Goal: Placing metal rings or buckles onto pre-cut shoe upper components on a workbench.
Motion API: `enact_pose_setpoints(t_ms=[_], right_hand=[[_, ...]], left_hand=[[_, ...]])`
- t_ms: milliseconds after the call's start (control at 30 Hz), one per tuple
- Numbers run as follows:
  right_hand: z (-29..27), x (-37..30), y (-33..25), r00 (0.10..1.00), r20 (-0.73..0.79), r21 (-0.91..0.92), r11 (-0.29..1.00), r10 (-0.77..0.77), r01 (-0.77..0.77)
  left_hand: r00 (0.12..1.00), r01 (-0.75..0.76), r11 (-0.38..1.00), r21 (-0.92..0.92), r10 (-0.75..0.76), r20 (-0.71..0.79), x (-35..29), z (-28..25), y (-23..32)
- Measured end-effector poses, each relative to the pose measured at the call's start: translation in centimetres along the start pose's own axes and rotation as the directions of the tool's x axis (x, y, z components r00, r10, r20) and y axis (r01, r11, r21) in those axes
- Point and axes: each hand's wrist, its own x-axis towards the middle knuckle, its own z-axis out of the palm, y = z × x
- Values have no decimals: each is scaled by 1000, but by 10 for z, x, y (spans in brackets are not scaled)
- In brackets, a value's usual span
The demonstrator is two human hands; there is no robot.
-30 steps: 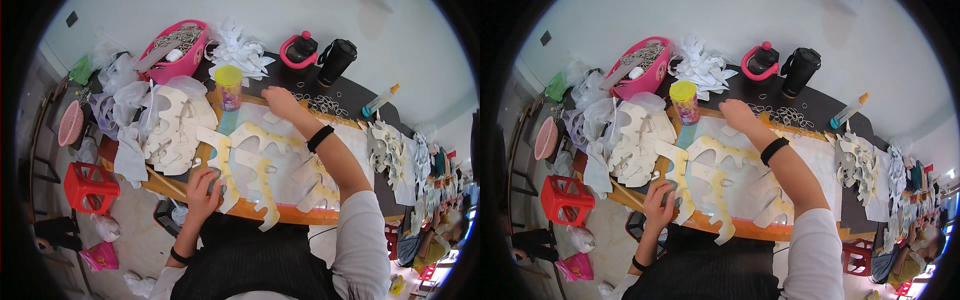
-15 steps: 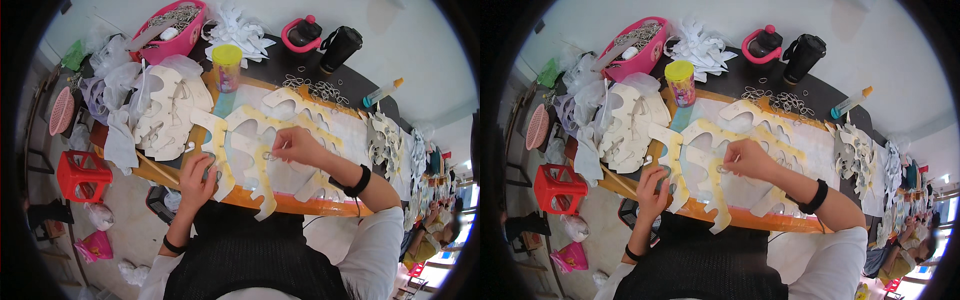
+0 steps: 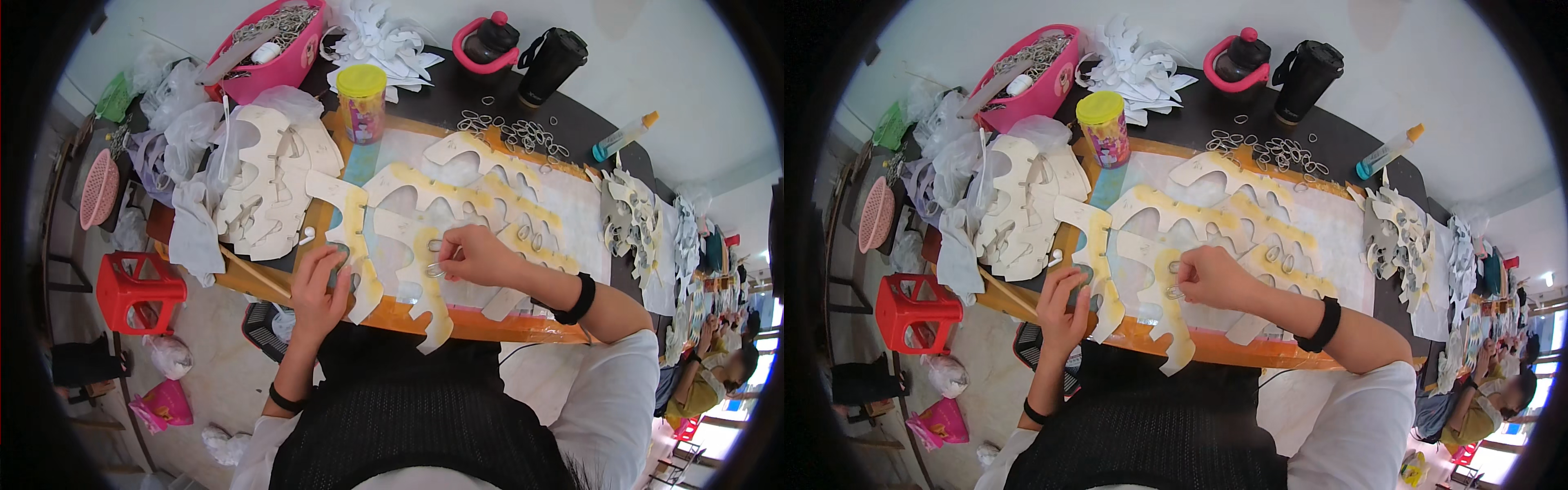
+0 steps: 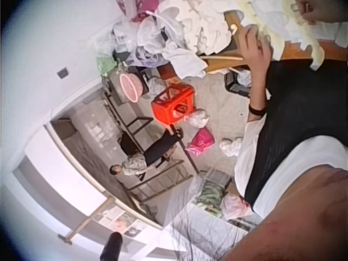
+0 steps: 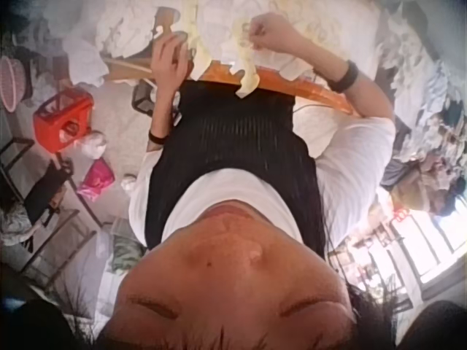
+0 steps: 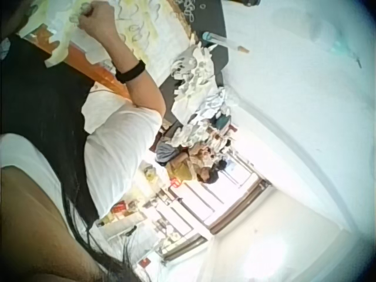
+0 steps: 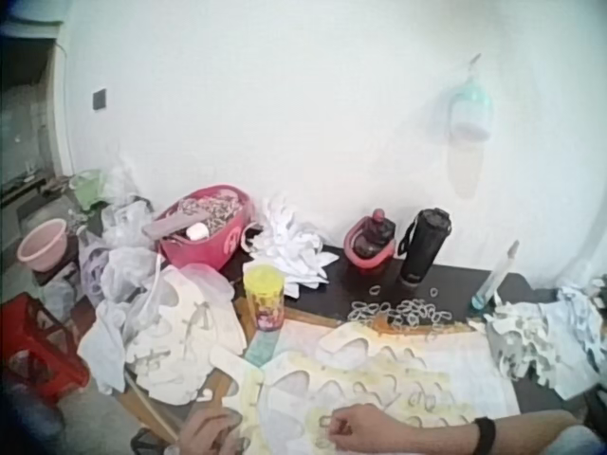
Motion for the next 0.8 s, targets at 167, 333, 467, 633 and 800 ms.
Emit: enact_pose_setpoints(t_ms=[167,333,467,633,800], right_hand=[[-3,-6,8,940,-148,-352,904,-309,242],[-73,42,3,842,-423,-620,785,-334,0],[-136,94,43,794,-517,-677,720,-320,-150],[-157,142,76,699,-388,-705,682,-600,194],[-154,157,59,829,-283,-675,714,-482,184]], left_hand=[[1000,3,1000,10,-3,3,0,-1,2],[1000,26,1000,18,-26,8,-1,-3,2],[1000,24,1000,13,-24,14,0,0,0],[1000,11,999,30,-11,10,-1,0,-4],[1000,9,999,35,-10,17,-3,0,-5]])
